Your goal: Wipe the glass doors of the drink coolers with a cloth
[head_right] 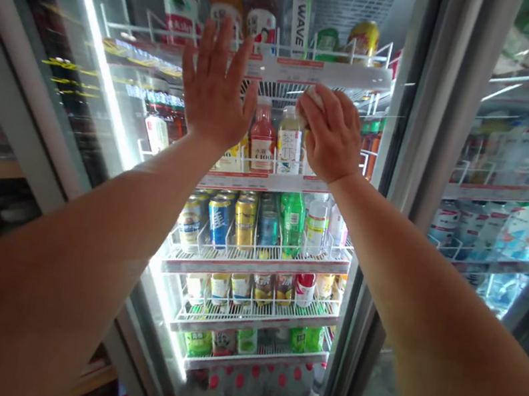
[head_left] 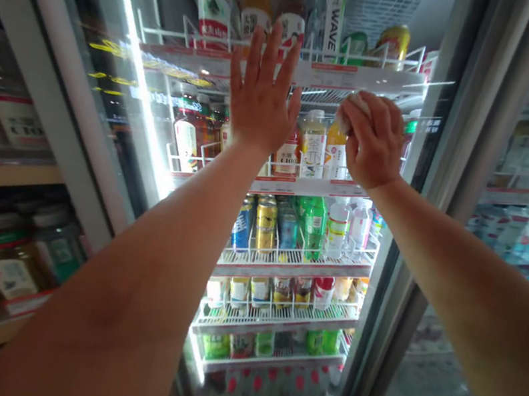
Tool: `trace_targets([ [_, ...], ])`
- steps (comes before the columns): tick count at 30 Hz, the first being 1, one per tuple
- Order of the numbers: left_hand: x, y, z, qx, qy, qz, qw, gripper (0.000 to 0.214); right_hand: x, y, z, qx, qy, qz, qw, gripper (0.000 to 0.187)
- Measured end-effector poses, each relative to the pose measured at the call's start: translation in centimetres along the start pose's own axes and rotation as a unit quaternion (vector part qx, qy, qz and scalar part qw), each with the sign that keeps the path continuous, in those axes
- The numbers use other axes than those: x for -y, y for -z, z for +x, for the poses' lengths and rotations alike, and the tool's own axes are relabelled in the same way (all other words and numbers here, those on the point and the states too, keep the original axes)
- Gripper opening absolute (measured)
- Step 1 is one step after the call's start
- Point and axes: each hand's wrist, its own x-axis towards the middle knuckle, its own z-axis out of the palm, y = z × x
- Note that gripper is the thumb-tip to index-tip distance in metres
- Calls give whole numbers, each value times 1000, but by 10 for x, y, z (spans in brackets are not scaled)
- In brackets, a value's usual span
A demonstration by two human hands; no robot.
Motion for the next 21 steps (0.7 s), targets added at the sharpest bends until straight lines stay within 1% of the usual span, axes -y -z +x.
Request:
trace_targets([
  [3, -1, 3, -1, -3, -3, 9, 1000, 62, 0, 1, 0, -3, 22, -10, 1000, 46],
  [7, 0, 4, -1, -5, 11, -24, 1000, 60, 2, 2, -1, 19, 16, -7, 1000, 47],
  [9, 1, 3, 0, 1, 11, -24, 1000, 62, 0, 1, -1, 13, 17, -7, 1000, 46],
  [11, 2, 2, 0, 4, 3, -19, 1000, 63, -5, -3, 0, -15, 12, -2, 1000, 45],
  [14, 2, 1, 0, -5, -4, -14, 1000, 64, -12, -8, 1, -108, -47, 1, 993, 44],
  [15, 2, 1, 0, -7, -8, -6, 1000, 63, -13, -9, 2, -134, -64, 0, 989, 45],
  [16, 1, 1, 0, -7, -14, 7, 1000, 63, -13, -8, 1, -145, -68, -2, 987, 44],
  [17, 1, 1, 0, -5, -20, 21, 1000, 63, -12, -8, 1, -139, -56, -2, 989, 44],
  [18, 0, 2, 0, -2, -19, 33, 999, 63, -10, -7, 0, -113, -29, -1, 993, 44],
  [20, 0, 3, 0, 7, -5, 39, 999, 63, -6, -4, -1, -39, 29, 7, 999, 45],
  [21, -1, 3, 0, 10, 1, 40, 999, 63, -4, -4, -2, -12, 43, 11, 999, 46],
])
